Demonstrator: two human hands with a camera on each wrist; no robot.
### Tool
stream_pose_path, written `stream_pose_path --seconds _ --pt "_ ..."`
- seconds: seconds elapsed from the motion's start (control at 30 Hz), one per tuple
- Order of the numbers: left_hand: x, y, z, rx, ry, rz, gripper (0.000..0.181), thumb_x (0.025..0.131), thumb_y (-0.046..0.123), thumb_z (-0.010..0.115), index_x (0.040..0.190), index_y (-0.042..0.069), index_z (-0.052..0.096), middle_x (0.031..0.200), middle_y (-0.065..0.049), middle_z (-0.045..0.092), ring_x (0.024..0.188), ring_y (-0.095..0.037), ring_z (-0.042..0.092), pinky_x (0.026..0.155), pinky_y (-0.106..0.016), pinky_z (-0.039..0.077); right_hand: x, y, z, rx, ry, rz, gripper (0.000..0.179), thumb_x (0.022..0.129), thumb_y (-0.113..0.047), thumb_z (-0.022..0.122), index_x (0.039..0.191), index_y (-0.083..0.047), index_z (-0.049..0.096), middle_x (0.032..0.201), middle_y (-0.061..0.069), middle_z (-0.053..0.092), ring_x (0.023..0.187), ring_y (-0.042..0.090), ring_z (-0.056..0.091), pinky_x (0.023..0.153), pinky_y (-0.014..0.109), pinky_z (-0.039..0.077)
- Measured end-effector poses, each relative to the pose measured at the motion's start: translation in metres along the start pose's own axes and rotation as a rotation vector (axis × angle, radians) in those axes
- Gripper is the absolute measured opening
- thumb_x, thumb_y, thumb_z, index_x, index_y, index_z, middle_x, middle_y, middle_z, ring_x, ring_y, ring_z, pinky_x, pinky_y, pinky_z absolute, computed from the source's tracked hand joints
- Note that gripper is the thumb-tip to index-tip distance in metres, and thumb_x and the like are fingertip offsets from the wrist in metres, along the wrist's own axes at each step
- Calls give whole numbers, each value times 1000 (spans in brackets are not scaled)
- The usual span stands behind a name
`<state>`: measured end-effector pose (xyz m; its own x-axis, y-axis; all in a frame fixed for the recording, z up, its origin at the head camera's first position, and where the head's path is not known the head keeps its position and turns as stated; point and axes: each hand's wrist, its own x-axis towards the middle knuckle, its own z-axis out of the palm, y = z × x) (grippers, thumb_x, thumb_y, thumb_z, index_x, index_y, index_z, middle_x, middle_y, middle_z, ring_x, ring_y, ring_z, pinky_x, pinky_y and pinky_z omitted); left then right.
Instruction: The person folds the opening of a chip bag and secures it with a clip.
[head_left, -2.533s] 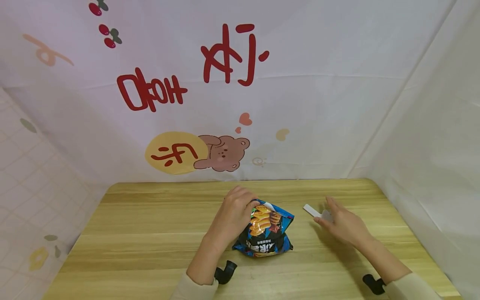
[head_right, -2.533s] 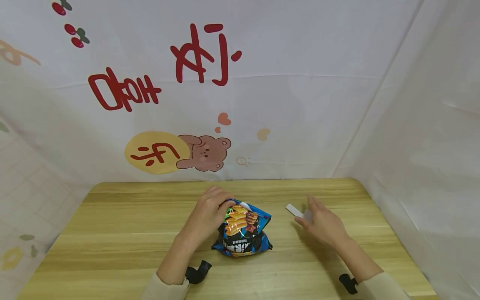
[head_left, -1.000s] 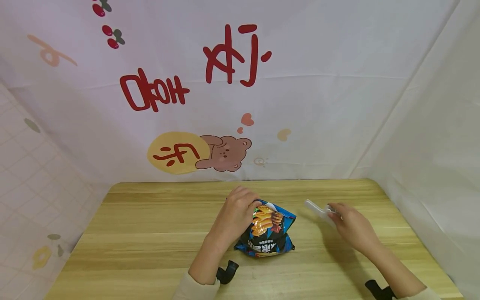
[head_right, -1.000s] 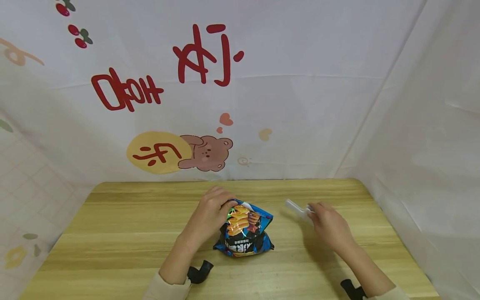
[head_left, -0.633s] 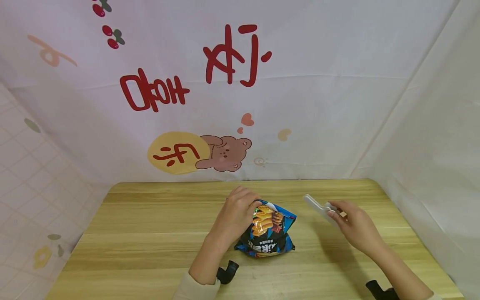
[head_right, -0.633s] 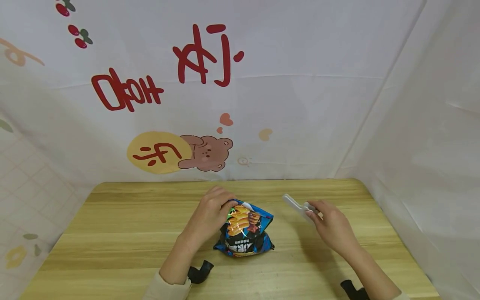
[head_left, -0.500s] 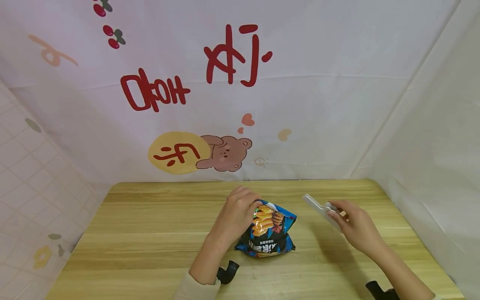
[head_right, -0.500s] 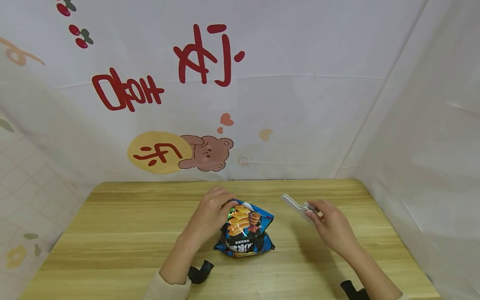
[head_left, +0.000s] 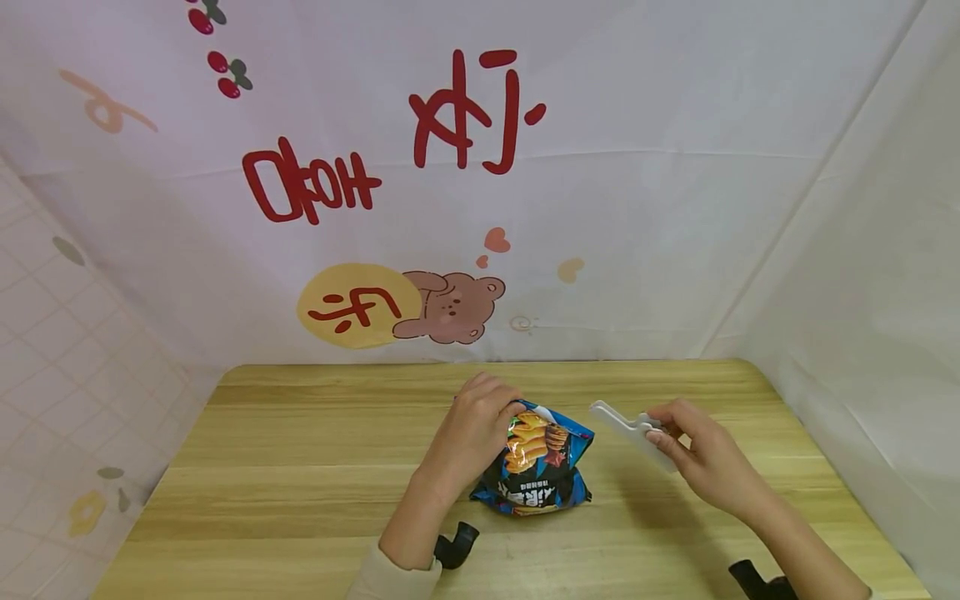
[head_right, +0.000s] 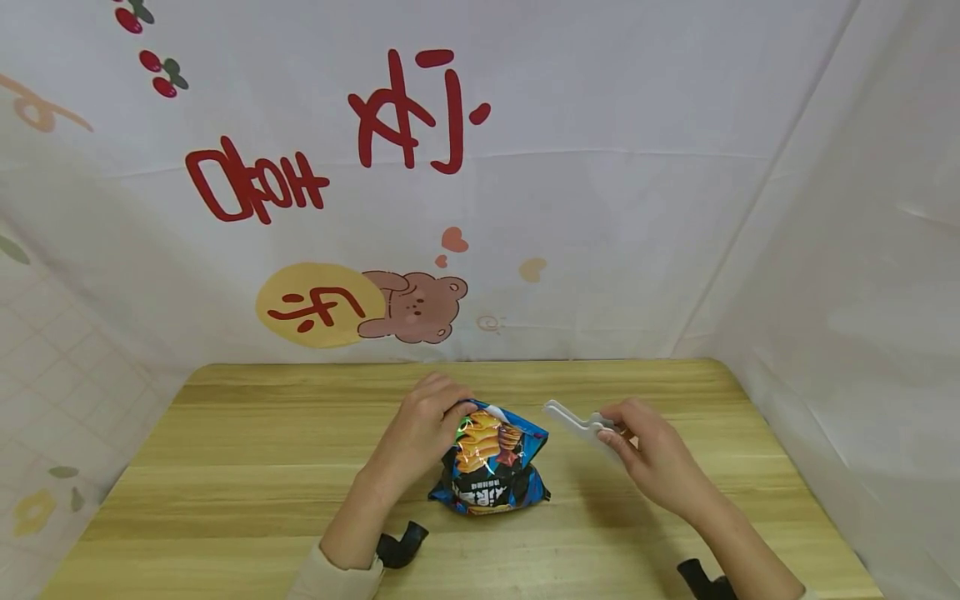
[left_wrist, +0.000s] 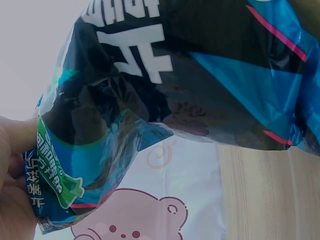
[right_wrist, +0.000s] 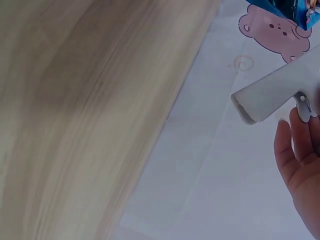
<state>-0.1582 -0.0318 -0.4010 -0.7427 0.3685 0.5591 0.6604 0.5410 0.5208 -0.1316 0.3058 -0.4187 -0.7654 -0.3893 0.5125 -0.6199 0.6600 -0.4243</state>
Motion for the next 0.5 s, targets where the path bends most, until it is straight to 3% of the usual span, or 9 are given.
stream_pose_path --seconds 0.5 --pt "0 1 1 6 2 8 4 96 4 74 99 4 78 96 -1 74 95 -17 64 85 -30 57 14 -6 6 33 22 -161 36 81 14 79 104 -12 70 94 -8 63 79 4 58 65 15 45"
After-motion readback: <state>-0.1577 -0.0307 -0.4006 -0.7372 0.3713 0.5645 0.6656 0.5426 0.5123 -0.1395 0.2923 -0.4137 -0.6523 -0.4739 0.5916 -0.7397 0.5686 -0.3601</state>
